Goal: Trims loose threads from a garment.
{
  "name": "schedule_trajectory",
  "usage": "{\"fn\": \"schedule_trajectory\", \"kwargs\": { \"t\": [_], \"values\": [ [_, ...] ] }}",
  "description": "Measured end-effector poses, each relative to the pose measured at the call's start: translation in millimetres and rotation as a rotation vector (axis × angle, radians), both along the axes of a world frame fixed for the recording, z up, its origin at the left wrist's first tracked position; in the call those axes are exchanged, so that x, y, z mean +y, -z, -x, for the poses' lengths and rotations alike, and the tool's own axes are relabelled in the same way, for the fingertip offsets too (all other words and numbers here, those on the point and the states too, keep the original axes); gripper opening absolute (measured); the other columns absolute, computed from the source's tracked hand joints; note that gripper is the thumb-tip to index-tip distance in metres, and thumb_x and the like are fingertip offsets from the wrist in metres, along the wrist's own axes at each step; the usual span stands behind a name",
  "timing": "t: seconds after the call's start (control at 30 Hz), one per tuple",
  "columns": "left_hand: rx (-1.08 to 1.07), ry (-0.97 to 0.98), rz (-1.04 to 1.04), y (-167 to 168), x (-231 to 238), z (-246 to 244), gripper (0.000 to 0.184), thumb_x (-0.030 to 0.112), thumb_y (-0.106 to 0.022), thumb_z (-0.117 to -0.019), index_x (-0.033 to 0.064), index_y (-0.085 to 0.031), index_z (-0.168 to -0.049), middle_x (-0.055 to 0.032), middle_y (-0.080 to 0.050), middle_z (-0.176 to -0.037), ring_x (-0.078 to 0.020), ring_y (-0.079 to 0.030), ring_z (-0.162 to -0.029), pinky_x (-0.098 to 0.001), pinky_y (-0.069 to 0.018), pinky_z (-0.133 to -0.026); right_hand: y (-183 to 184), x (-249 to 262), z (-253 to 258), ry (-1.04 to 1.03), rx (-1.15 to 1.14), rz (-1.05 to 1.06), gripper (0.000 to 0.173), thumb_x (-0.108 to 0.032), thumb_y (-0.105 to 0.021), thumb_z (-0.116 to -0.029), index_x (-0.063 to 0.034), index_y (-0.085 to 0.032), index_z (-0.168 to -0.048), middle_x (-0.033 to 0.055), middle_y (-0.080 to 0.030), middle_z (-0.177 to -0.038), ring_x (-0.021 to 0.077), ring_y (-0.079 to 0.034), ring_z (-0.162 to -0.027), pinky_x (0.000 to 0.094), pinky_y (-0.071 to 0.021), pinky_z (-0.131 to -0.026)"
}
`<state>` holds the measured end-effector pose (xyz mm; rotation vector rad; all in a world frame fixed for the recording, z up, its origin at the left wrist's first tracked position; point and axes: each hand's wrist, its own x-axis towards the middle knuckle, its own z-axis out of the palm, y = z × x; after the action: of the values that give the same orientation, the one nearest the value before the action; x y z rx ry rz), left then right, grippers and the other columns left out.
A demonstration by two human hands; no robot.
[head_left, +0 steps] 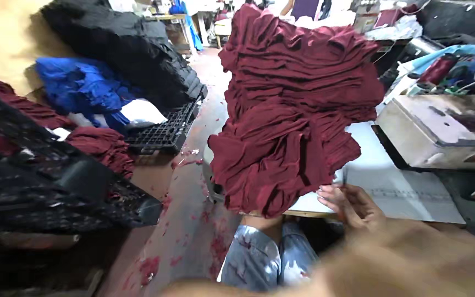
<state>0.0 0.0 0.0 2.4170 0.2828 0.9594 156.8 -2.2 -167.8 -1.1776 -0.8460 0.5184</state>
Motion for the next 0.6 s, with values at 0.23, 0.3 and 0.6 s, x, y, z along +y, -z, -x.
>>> {"fn": "schedule_trajectory", "kwargs": {
  "t": [0.23, 0.3, 0.6],
  "values": [
    [0.223, -0.308, -0.158, 110, 153, 87, 0.018, 0.002, -0.067, -0.0827, 0.0137, -0.077, -0.092, -0.0043, -0.068, -0.103, -0.0185, -0.068, -0.093, -0.0398, -0.0603, -0.08, -2, -17, -45, 0.143, 0.079, -0.02, 0.011, -0.003, -0.049, -0.1021, -0.0018, -0.058, -0.108, 0.0038, -0.076, -0.093, 0.017, -0.076, -0.08, 0.0307, -0.0655, -0.072],
    [0.266, -0.526, -0.235, 80, 179, 137, 0.017, 0.001, -0.067, -0.081, 0.01, -0.078, -0.091, -0.0087, -0.068, -0.101, -0.0248, -0.068, -0.089, -0.0484, -0.0586, -0.076, 0, -27, -57, 0.167, 0.079, -0.007, 0.01, -0.002, -0.05, -0.1021, -0.0015, -0.057, -0.109, 0.0022, -0.076, -0.092, 0.0156, -0.076, -0.079, 0.0302, -0.0655, -0.071],
    [0.451, -0.443, -0.336, 12, 172, -36, 0.129, 0.035, -0.101, -0.0553, 0.0136, -0.031, -0.162, -0.0268, -0.026, -0.164, -0.0503, -0.025, -0.149, -0.074, -0.0208, -0.115, -9, -18, -36, 0.155, 0.047, 0.035, 0.017, -0.001, -0.054, -0.0973, 0.0028, -0.056, -0.114, 0.0022, -0.074, -0.089, 0.0112, -0.072, -0.069, 0.0257, -0.062, -0.062]
  ]
}}
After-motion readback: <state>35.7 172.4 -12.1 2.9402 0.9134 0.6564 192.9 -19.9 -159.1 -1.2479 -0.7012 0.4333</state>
